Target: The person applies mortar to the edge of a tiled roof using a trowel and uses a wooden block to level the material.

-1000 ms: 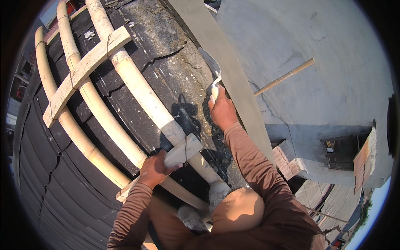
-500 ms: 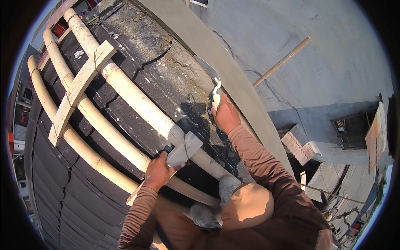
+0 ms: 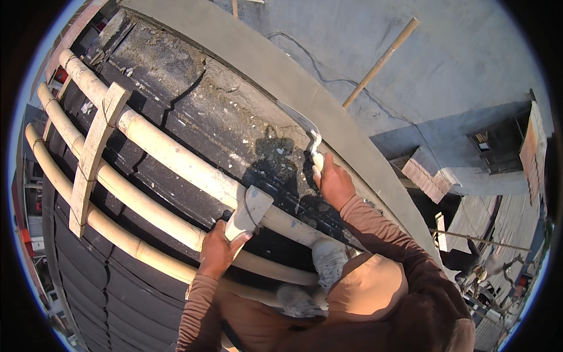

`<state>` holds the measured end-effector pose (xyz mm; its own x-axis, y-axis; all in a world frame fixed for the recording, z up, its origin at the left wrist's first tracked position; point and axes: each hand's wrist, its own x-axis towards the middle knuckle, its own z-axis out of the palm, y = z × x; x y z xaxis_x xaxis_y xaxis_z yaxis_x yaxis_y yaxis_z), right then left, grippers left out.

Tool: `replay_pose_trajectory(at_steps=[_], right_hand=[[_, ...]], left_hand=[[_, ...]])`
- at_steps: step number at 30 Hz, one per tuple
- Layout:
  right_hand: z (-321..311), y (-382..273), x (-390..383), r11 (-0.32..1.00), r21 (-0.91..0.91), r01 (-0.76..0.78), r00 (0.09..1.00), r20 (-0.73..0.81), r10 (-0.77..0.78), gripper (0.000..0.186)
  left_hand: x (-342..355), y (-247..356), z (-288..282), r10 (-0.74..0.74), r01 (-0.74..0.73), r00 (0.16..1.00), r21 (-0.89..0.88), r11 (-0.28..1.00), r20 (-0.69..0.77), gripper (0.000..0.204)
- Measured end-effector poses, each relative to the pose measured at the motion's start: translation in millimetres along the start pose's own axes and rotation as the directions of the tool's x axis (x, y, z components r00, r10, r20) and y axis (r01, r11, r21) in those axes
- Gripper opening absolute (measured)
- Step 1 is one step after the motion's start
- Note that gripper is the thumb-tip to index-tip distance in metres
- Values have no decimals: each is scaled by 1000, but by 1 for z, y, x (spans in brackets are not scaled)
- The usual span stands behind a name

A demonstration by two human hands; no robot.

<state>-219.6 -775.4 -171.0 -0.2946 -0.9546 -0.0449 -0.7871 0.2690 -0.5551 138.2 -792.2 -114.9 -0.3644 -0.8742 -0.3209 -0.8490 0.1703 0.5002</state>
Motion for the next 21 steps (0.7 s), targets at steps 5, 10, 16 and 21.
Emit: replay_pose_trajectory(at_steps=[5,10,16,21], right_hand=[[9,-15,30,1000,-31,-1,1000,18,1,37],[-5,-10,24,997,-68,-29,996,87,35,38],[-7,-10,8,996,-44,-75,993,92,79,37],[8,-16,27,999,36,-24,998,61,21,36]], left_hand=[[1,11,-5,-15,15,1000,-20,1000,9,70],[0,2,-1,-12,11,1000,-50,999,-18,73],[2,8,-3,-26,26,1000,7,1000,13,73],[-1,5,2,-13,13,1000,13,1000,24,74]])
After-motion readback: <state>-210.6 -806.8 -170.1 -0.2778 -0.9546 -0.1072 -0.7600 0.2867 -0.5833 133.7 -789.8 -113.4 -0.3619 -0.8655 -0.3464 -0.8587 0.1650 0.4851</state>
